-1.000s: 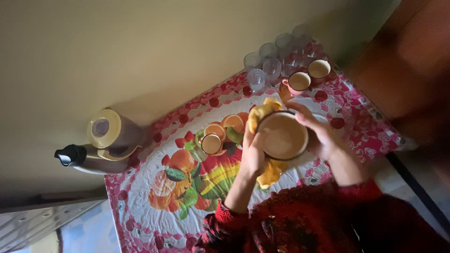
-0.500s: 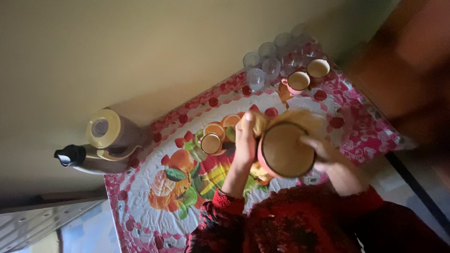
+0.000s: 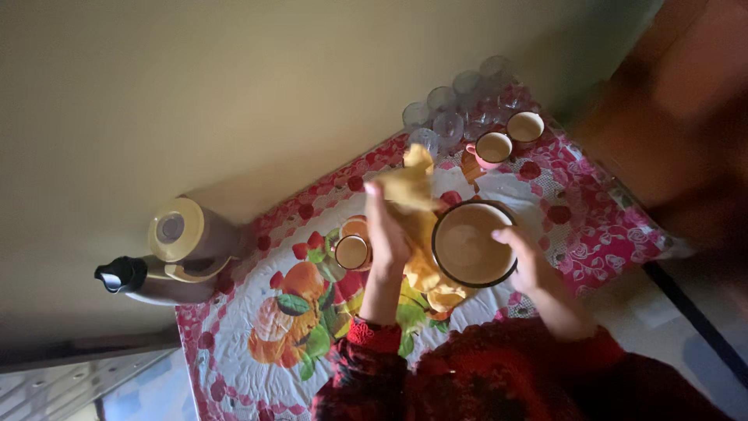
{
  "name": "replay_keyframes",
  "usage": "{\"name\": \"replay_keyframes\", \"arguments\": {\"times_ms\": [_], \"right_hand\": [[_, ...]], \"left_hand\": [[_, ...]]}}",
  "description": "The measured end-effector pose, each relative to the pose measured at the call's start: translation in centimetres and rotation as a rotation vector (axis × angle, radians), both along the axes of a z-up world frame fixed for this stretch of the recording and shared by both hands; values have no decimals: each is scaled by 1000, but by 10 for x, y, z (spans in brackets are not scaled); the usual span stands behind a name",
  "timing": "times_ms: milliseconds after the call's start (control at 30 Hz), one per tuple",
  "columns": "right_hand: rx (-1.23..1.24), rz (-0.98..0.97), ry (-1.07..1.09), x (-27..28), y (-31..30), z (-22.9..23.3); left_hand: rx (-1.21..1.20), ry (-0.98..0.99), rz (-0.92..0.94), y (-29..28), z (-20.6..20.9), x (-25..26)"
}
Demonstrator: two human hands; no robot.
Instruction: The person wipes the inside and outside of several mugs using a yellow cloth.
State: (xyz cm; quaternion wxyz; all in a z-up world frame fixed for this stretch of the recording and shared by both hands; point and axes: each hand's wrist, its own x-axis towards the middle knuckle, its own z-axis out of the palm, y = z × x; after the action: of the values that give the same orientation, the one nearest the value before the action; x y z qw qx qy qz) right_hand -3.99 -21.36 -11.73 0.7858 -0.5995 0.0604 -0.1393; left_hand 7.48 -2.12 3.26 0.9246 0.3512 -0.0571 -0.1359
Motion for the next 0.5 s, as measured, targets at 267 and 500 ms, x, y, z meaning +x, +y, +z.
{"name": "replay_keyframes", "arguments": {"times_ms": [267,500], "right_hand": [[150,66,2,-10,1,45],[373,118,137,-24,-1,33]], "left_hand": [[458,-454,-254,-21,-28,-5],[438,-214,-113,-41,-69,6]]}}
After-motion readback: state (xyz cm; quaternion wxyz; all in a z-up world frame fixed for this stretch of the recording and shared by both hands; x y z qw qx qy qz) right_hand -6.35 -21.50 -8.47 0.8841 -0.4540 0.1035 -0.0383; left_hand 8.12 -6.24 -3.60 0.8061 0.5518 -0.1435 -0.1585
